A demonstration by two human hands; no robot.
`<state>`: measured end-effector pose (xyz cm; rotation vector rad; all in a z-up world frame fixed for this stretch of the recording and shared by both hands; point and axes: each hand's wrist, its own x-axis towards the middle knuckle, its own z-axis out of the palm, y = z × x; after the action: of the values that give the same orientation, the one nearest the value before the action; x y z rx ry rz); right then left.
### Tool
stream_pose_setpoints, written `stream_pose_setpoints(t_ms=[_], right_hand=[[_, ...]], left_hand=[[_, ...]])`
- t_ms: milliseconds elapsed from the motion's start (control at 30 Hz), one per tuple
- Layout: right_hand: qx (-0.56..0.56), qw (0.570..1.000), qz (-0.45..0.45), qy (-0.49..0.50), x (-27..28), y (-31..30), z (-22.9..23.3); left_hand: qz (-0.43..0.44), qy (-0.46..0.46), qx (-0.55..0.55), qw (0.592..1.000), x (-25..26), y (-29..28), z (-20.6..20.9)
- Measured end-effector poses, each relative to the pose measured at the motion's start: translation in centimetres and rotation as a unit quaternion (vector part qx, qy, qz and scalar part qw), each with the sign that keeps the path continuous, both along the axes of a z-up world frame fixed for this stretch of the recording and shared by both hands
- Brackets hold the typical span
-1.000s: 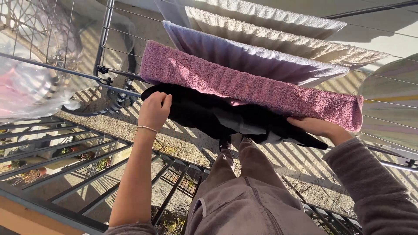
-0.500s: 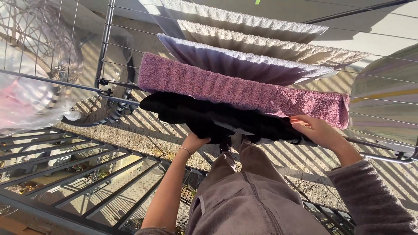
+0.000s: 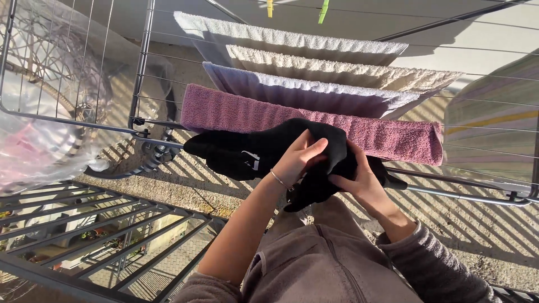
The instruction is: Hanging various laundry items such as towels, shirts, and socks on a drying rack on a balcony.
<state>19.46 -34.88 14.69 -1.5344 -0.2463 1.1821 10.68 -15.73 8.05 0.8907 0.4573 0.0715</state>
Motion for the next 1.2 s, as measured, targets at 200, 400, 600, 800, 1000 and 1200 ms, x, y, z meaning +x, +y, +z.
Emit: stream_pose_setpoints(t_ms=[200, 400, 600, 800, 1000, 1200], right_hand=[[-0.229, 0.92, 0.069, -0.312, 7.5, -1.8, 3.2], [-0.226, 0.805, 0.406, -0.369, 11.0, -2.1, -1.9], [-0.124, 0.653, 0.63, -0.401, 11.6, -2.6, -11.7], [-0.21, 0.82, 0.464, -0.261, 13.8, -5.4, -24.1], [-0.278, 0.854, 0.399, -0.184, 15.8, -4.6, -27.8], [-0.293, 0.821, 0.451, -0.191, 14.7, -6.1, -28.6]], left_hand=[[-0.168, 0.164, 0.544, 0.805, -3.5, 5.0, 1.6], [-0.15, 0.182, 0.779, 0.581, -6.5, 5.4, -7.7], [-0.048, 0.171, 0.823, 0.539, -6.2, 4.8, -9.1], [-0.137, 0.24, 0.776, 0.567, -5.0, 5.3, -8.6], [-0.154, 0.298, 0.716, 0.612, -4.8, 8.5, -9.0], [-0.167, 0.326, 0.763, 0.532, -5.1, 8.8, -10.6]])
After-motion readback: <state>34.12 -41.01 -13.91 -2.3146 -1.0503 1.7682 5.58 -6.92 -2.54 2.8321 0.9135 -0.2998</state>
